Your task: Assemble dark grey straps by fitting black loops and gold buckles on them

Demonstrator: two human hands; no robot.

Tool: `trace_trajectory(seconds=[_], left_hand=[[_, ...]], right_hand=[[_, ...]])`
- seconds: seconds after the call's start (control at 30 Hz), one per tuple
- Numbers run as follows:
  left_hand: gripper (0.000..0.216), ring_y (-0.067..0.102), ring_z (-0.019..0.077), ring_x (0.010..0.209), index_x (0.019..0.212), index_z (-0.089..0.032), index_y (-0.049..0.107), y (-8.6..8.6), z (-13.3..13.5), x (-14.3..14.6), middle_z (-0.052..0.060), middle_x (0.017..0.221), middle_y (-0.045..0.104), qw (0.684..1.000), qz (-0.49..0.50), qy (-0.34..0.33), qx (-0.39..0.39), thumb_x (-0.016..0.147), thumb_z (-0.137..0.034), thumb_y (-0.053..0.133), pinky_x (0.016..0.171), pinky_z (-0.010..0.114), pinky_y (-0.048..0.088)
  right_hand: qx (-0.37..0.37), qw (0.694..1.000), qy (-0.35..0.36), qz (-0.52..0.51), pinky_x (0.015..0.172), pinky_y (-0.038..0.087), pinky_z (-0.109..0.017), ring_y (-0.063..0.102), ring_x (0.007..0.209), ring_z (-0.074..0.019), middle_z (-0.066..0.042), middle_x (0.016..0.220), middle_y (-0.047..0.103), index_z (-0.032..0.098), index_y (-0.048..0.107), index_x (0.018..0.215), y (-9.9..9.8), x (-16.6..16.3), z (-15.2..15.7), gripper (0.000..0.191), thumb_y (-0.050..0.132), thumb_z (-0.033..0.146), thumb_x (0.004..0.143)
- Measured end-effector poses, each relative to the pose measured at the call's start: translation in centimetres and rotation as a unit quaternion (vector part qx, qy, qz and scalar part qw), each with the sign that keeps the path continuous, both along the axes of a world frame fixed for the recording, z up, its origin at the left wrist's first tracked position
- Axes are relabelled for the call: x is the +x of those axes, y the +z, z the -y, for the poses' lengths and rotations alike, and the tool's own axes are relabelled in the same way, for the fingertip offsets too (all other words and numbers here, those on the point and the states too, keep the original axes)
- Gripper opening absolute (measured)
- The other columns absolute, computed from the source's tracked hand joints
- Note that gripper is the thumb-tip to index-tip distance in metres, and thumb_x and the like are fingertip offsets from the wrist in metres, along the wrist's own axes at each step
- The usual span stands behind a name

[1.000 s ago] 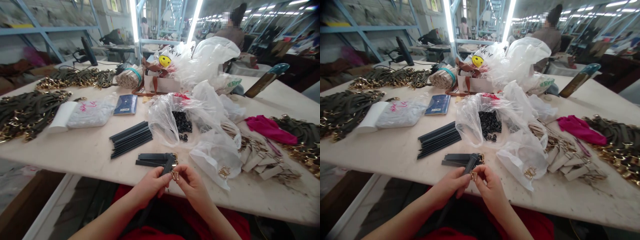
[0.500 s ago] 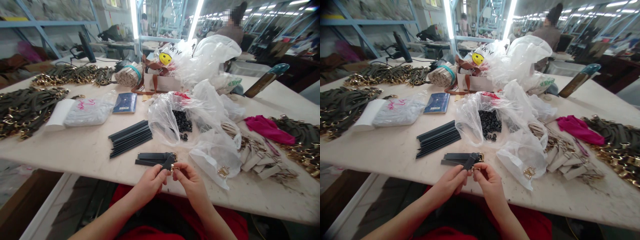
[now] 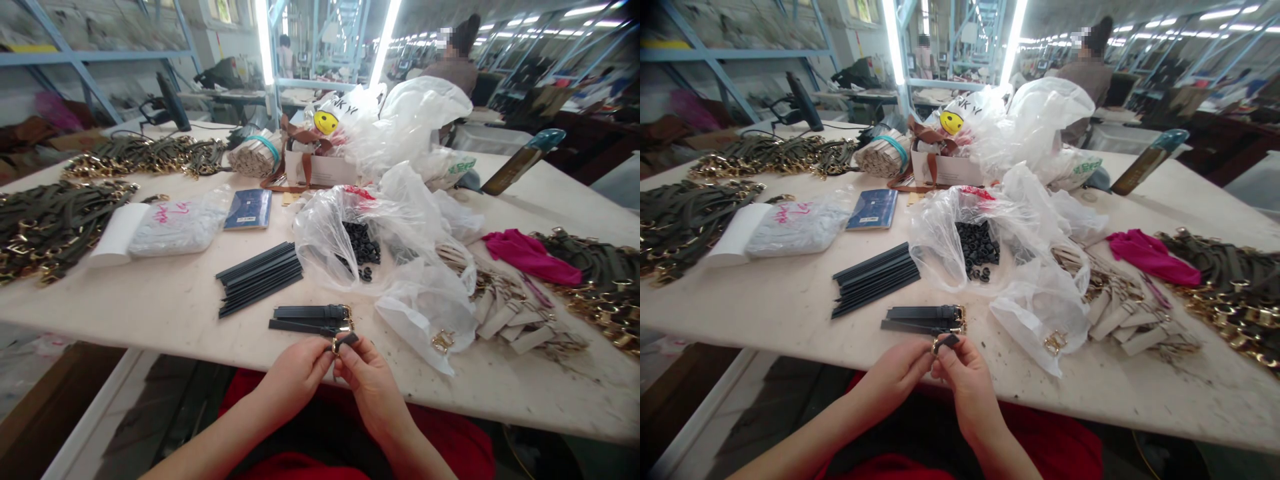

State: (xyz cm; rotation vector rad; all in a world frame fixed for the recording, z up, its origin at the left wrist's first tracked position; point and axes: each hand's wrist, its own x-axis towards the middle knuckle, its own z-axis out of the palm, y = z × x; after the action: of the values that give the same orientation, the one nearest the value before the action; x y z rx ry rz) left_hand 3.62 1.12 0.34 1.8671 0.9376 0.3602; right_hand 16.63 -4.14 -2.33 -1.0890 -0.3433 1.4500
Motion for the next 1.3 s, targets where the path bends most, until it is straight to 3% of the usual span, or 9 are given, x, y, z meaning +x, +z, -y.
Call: trace_trajectory(seconds=[0.13,0.3,0.5,0.73,0.93,1.0,1.13,1.23,1.3], left_hand=[[0.019,0.056,0.0143,0.073,0.092,-0.018,0.059,0.2,0.4,0.0,0.002,0.087,0.064,0.997,0.034,0.017,-0.072,0.086,-0.027,0.042,0.069,0.023,0.042],[0.021,0.046,0.0080,0.050,0.087,-0.016,0.055,-0.2,0.6,0.0,-0.002,0.072,0.059,0.984,0.082,0.060,-0.149,0.085,-0.035,0.045,0.049,0.019,0.038],[0.024,0.042,0.0066,0.046,0.076,-0.015,0.050,-0.1,0.7,0.0,-0.004,0.063,0.052,0.973,0.088,0.068,-0.204,0.083,-0.037,0.046,0.044,0.018,0.033],[0.024,0.039,0.0071,0.044,0.071,-0.016,0.049,0.2,1.0,0.3,-0.007,0.051,0.045,0.971,0.094,0.066,-0.208,0.083,-0.037,0.043,0.045,0.019,0.031],[0.023,0.041,0.0083,0.045,0.067,-0.017,0.044,-0.4,1.3,0.1,-0.006,0.049,0.044,0.973,0.054,0.081,-0.211,0.081,-0.035,0.044,0.045,0.019,0.030],[0.023,0.043,0.0088,0.048,0.068,-0.017,0.046,-0.2,1.3,-0.1,-0.005,0.053,0.048,0.978,0.041,0.074,-0.193,0.080,-0.036,0.045,0.046,0.019,0.031],[0.025,0.045,0.0092,0.051,0.068,-0.017,0.048,0.2,1.0,-0.4,-0.005,0.059,0.053,0.982,0.024,0.044,-0.182,0.078,-0.040,0.052,0.049,0.019,0.033],[0.028,0.044,0.0089,0.048,0.063,-0.017,0.045,-0.2,0.5,-0.2,-0.006,0.053,0.049,0.984,0.027,0.066,-0.164,0.075,-0.041,0.055,0.048,0.020,0.032],[0.023,0.046,0.0095,0.049,0.074,-0.017,0.048,-0.4,0.1,-0.1,-0.007,0.055,0.050,0.981,0.059,0.085,-0.162,0.075,-0.038,0.057,0.049,0.020,0.034]], right_hand=[[0.012,0.998,-0.033,0.052,0.057,0.045,-0.022,0.051,0.056,-0.0083,0.002,0.073,0.059,0.018,0.059,0.077,0.1,0.2,0.0,0.019,0.070,0.031,0.068],[0.027,0.989,0.005,0.144,0.052,0.039,-0.021,0.046,0.052,-0.0084,0.003,0.064,0.055,0.018,0.056,0.081,0.4,-0.2,0.3,0.020,0.065,0.035,0.073],[0.055,0.976,0.038,0.209,0.055,0.039,-0.024,0.047,0.058,-0.0112,0.002,0.066,0.056,0.018,0.056,0.077,-0.1,-0.3,0.8,0.021,0.062,0.038,0.074],[0.050,0.971,0.056,0.225,0.056,0.038,-0.025,0.046,0.057,-0.0121,0.003,0.061,0.050,0.018,0.053,0.077,-0.3,0.0,0.8,0.021,0.048,0.037,0.084],[0.116,0.887,0.026,0.446,0.061,0.039,-0.026,0.048,0.063,-0.0142,0.001,0.068,0.054,0.020,0.056,0.070,-0.3,0.6,1.4,0.008,0.060,0.026,0.075],[0.100,0.903,0.048,0.416,0.059,0.039,-0.026,0.048,0.061,-0.0138,0.002,0.065,0.053,0.020,0.056,0.069,-0.1,0.9,1.3,0.010,0.061,0.027,0.074],[0.059,0.960,0.120,0.246,0.061,0.041,-0.026,0.052,0.065,-0.0145,0.001,0.069,0.058,0.019,0.056,0.073,0.4,1.3,0.9,0.016,0.061,0.034,0.075],[0.080,0.953,0.133,0.258,0.061,0.041,-0.025,0.050,0.065,-0.0138,0.002,0.067,0.056,0.019,0.056,0.072,1.0,1.5,0.8,0.015,0.061,0.033,0.075],[0.106,0.931,0.169,0.306,0.063,0.041,-0.026,0.051,0.067,-0.0142,0.001,0.070,0.057,0.019,0.057,0.075,1.5,2.2,0.6,0.010,0.057,0.029,0.078]])
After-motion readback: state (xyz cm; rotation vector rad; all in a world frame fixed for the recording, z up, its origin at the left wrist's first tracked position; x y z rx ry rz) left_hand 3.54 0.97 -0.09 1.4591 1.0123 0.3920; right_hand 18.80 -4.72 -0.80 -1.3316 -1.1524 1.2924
